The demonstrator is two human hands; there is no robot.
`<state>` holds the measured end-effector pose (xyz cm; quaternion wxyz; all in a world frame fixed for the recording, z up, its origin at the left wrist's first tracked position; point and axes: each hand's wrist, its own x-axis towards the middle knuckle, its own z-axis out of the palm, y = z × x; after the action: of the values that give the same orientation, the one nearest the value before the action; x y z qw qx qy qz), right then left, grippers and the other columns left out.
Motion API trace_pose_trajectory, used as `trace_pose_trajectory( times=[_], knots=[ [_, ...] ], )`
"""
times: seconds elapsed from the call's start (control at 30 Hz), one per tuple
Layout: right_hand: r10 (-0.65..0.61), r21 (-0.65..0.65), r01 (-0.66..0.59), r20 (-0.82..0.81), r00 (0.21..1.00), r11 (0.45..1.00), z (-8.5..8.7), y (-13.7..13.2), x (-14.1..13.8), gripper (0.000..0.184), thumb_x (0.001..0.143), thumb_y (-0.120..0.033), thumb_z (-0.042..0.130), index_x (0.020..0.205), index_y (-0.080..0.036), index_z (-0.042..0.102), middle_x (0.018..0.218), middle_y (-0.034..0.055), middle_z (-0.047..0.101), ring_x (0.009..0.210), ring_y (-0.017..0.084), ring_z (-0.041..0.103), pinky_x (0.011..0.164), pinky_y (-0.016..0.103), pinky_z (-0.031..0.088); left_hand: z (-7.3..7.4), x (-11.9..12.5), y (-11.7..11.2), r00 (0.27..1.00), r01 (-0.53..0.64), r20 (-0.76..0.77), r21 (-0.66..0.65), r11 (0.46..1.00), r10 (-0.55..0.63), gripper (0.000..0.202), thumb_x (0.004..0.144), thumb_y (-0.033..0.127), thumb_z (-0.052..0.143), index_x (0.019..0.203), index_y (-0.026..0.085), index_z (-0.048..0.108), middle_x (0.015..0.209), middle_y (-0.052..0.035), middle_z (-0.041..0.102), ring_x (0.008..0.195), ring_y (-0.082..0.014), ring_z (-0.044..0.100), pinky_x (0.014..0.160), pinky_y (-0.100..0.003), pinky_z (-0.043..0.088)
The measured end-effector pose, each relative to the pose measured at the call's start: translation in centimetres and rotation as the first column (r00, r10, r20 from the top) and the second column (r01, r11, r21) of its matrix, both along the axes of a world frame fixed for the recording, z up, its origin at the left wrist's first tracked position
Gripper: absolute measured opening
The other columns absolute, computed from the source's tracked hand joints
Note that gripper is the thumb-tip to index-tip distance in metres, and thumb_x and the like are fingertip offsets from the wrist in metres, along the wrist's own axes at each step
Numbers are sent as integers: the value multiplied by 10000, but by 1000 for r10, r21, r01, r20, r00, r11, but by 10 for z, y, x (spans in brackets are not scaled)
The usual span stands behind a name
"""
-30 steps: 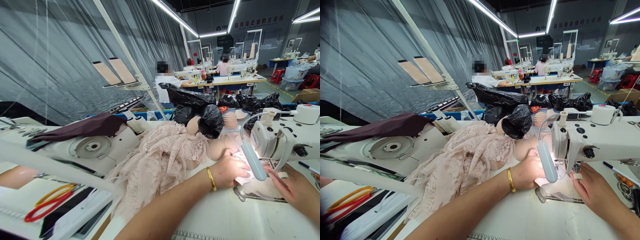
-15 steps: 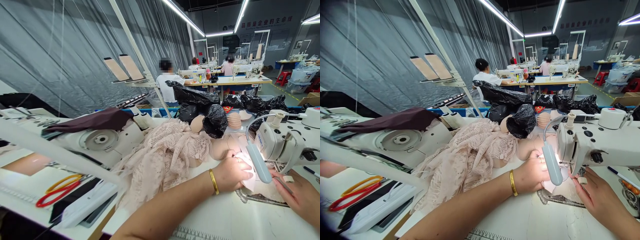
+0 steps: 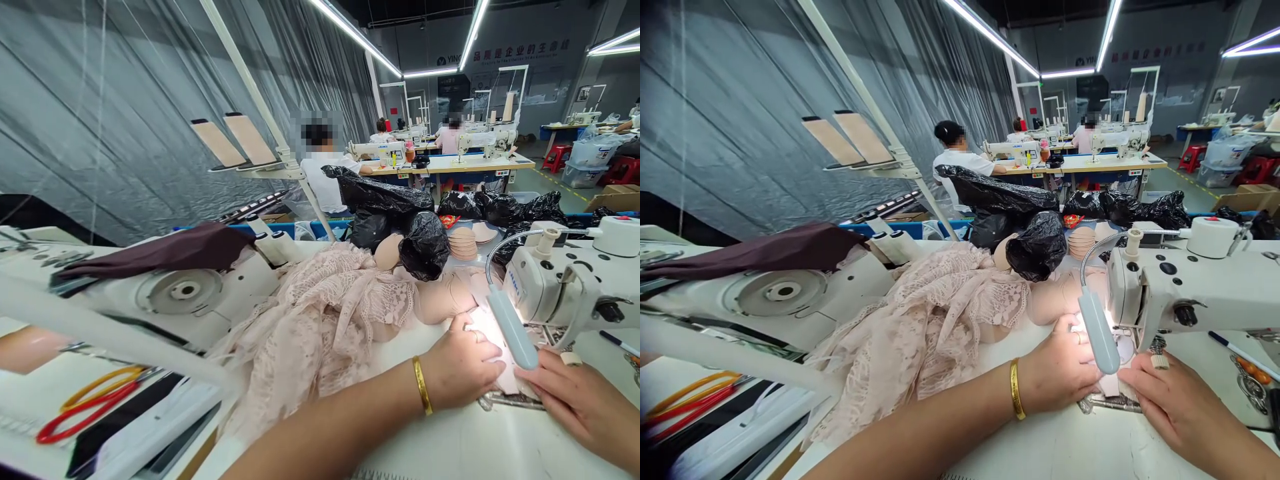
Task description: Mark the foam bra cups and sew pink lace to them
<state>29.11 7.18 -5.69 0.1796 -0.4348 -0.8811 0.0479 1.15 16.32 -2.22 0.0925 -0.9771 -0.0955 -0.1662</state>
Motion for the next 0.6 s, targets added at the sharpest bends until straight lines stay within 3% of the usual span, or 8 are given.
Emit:
trace_pose_trajectory(
  times=[0.1, 0.23, 0.43, 0.6],
  knots=[
    [-4, -91, 6, 24, 1000, 996, 8, -2, -6, 295, 1078, -183, 455, 1189, -311, 696, 1100, 61, 744, 1006, 254, 725, 764, 352, 591, 2, -2, -5, 1000, 18, -13, -16, 1000, -18, 188, 1010, 332, 649, 879, 199, 670, 906, -1, 708, 826, -201, 618, 876, -469, 355],
    [-20, -87, 19, -7, 1000, 996, 8, -2, -11, 273, 1042, -171, 506, 1125, -306, 729, 1068, 70, 737, 973, 259, 704, 743, 336, 567, 2, -3, -12, 999, 38, 6, -30, 999, -38, 165, 982, 311, 665, 854, 207, 659, 894, 10, 691, 835, -195, 603, 923, -467, 349],
    [-58, -78, 56, -23, 998, 995, 4, 1, -12, 333, 1063, -211, 467, 1211, -318, 746, 1129, 89, 754, 976, 262, 713, 781, 355, 592, -2, 2, -10, 1000, 8, 16, 3, 1000, -8, 184, 998, 267, 616, 834, 193, 655, 843, 12, 664, 761, -175, 557, 940, -487, 357],
    [-165, -16, 164, -42, 985, 986, -2, 6, -14, 399, 1055, -255, 452, 1287, -381, 751, 952, 51, 780, 842, 280, 730, 718, 371, 615, -5, 6, 2, 999, -31, -19, 35, 999, 31, 193, 1020, 311, 604, 903, 207, 716, 942, -44, 721, 855, -213, 617, 964, -504, 398]
  ],
)
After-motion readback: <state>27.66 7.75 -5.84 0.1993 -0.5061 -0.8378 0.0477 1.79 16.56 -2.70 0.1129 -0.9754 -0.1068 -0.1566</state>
